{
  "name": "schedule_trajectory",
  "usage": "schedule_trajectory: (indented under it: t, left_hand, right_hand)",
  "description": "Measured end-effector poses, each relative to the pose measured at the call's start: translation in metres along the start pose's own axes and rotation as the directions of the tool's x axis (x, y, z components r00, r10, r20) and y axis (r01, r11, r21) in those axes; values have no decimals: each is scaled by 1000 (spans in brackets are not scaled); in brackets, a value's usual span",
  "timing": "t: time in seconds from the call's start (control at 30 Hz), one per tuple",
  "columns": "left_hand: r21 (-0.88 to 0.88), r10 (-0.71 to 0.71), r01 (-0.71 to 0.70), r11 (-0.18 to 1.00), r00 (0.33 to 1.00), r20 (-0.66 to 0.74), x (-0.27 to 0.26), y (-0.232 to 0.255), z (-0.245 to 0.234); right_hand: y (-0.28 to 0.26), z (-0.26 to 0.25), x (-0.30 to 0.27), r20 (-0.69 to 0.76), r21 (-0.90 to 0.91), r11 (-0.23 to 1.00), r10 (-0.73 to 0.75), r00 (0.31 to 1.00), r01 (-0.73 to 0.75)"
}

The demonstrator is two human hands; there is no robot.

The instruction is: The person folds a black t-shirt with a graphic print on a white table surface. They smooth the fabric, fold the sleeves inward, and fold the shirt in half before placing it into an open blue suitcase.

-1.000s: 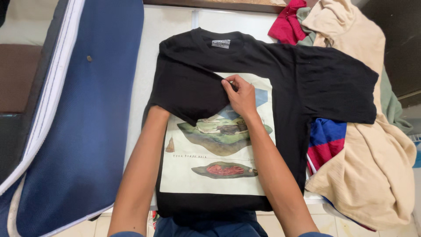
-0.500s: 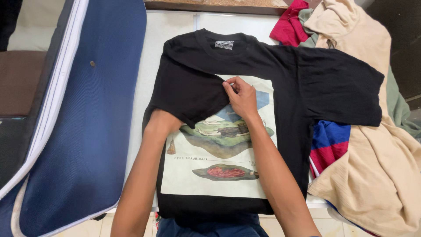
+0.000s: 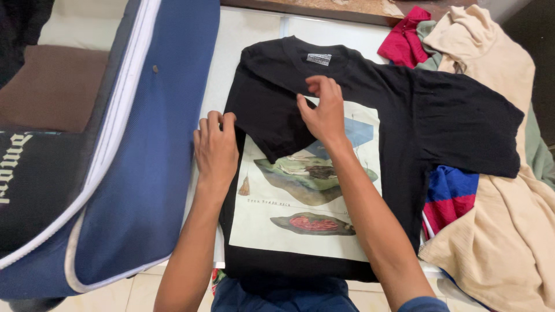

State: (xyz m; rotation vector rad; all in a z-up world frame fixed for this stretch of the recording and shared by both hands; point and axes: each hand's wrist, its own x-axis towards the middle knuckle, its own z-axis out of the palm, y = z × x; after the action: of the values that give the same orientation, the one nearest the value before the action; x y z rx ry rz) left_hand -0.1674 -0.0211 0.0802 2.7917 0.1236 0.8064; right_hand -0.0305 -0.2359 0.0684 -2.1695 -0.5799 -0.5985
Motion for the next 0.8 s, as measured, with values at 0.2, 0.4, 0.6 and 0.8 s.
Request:
schedule_trajectory:
  t: [0.2,0.4,0.6,0.8]
  left_hand:
    - [-96,-53,53,994,999,-5,-2,-13,7]
    - [-168,-166,173,970,984,57,-3,-18,-2]
    - [-55,-239,247,968,964,115,-2,-10,-8]
    - [37,-291,289,957,943,161,-2,-4,-10]
  right_hand:
    - [-17,72,66,243,24,1000,-25,970,20]
    - [-13,114,100,404,-107,994,74,912,-33]
    - [19,135,124,405,92,952,233,884,-293]
    - [17,113,142,647,67,755,466,604,-653]
